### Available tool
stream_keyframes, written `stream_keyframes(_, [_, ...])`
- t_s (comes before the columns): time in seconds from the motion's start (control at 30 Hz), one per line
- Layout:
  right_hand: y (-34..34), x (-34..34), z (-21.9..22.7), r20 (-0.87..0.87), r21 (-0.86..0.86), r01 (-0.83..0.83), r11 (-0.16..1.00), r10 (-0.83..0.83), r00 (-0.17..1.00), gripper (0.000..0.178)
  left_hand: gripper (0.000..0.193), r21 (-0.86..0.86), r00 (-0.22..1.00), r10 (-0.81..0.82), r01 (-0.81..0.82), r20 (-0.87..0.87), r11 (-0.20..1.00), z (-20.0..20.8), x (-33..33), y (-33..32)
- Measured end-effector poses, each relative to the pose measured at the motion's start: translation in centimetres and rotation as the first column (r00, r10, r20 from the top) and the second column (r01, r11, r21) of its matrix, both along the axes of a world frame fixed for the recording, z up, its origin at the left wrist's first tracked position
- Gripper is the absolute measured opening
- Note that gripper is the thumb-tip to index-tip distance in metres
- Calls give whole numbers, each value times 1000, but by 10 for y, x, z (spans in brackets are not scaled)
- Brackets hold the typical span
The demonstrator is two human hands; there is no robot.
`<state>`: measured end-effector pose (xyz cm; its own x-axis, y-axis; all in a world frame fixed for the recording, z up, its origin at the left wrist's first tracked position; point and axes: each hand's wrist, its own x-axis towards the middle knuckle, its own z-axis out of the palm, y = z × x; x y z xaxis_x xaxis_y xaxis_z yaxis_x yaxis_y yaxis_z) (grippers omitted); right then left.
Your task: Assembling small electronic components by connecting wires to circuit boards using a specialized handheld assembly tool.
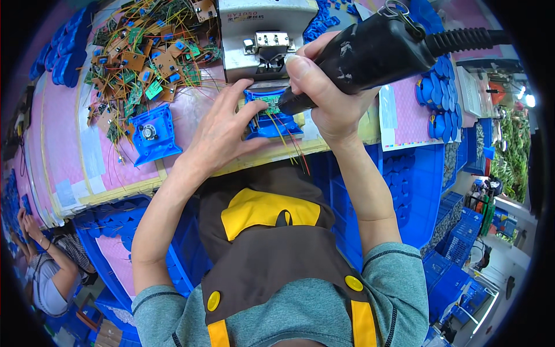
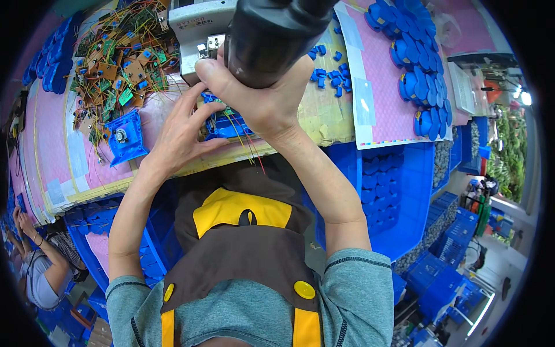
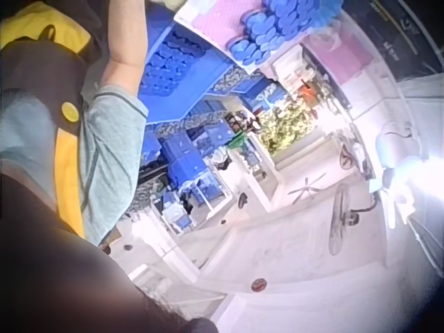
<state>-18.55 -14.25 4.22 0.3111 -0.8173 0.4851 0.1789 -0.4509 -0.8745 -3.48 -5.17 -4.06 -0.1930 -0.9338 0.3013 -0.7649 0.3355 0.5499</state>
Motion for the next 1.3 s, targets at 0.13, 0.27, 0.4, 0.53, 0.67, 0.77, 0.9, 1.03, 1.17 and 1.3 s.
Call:
stream_keyframes(0.13, [1,-4,-2,12,6,-27,1000,27,1000,14,53,-1,1000,-1,1,1,1000,1,-1,1])
stream_keyframes(0.27, [5,-6,-6,12,-53,-13,999,13,1000,17,51,9,999,-2,2,38,1000,3,-1,1])
stream_keyframes(0.4, [-3,-6,5,42,12,21,1000,-22,999,18,48,-16,996,-31,32,83,999,1,0,2])
stream_keyframes(0.53, [-21,16,47,203,-27,80,996,-73,976,17,49,14,1000,-9,9,29,1000,0,0,2])
stream_keyframes(0.67, [-34,39,53,204,55,140,989,-148,968,15,53,18,999,4,-4,-37,1000,-4,1,1])
stream_keyframes(0.77, [-40,43,45,138,-3,127,992,-125,982,13,54,32,999,8,-7,-34,999,-1,0,1])
stream_keyframes(0.9, [-24,37,44,216,-33,-25,999,32,976,13,55,25,999,10,-9,-42,1000,-3,1,2])
stream_keyframes(1.03, [-9,14,23,64,-84,-31,996,37,997,14,56,-4,999,14,-14,-41,1000,-3,1,3])
stream_keyframes(1.17, [4,11,12,74,-29,-13,999,15,997,21,58,-13,999,6,-7,-45,1000,-3,1,2])
stream_keyframes(1.3, [8,15,7,81,20,-23,1000,21,997,25,59,-24,999,12,-12,-31,1000,-3,0,1])
